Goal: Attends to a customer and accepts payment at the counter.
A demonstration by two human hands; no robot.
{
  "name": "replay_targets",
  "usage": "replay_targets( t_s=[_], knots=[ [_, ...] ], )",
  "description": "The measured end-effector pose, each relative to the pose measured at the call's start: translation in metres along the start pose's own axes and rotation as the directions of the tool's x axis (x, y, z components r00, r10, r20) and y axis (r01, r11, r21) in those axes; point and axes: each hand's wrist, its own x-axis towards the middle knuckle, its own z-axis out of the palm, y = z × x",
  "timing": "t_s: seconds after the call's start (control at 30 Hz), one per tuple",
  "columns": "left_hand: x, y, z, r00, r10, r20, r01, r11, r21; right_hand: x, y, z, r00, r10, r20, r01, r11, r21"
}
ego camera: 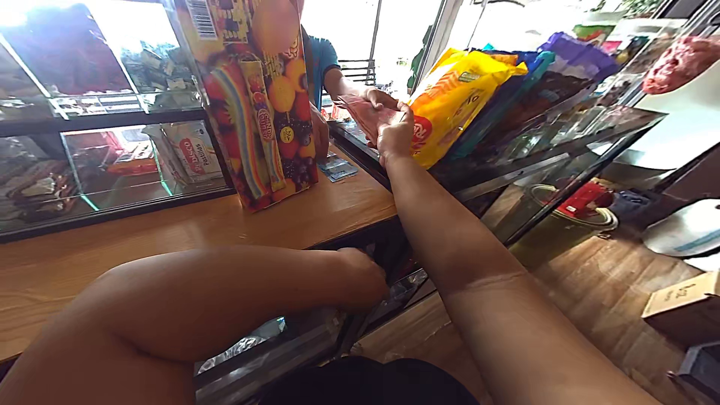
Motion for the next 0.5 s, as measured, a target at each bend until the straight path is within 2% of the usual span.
replay_targets(
  t_s=[0.2, 0.27, 0.33, 0.4, 0.5],
  knots=[
    [0.001, 0.004, 0.003, 0.999, 0.036, -0.021, -0.036, 0.999, 0.006, -0.034, -0.034, -0.013, 0.998, -0.045, 0.045, 0.037, 0.985, 0.171],
    [0.0, 0.005, 0.004, 0.995, 0.059, -0.08, -0.062, 0.997, -0.042, -0.059, -0.045, -0.03, 0.998, -0.029, 0.061, 0.012, 0.968, 0.251],
    [-0.002, 0.008, 0.003, 0.979, 0.071, -0.19, -0.103, 0.98, -0.168, -0.093, -0.052, -0.055, 0.995, -0.052, 0.081, 0.023, 0.948, 0.319],
    [-0.005, 0.012, -0.002, 0.947, 0.026, -0.319, -0.138, 0.932, -0.335, -0.135, -0.05, -0.087, 0.983, -0.118, 0.144, 0.061, 0.935, 0.349],
    [-0.009, 0.019, -0.014, 0.894, -0.107, -0.436, -0.205, 0.767, -0.608, -0.19, -0.041, -0.124, 0.984, -0.123, 0.13, 0.051, 0.889, 0.455]
  ],
)
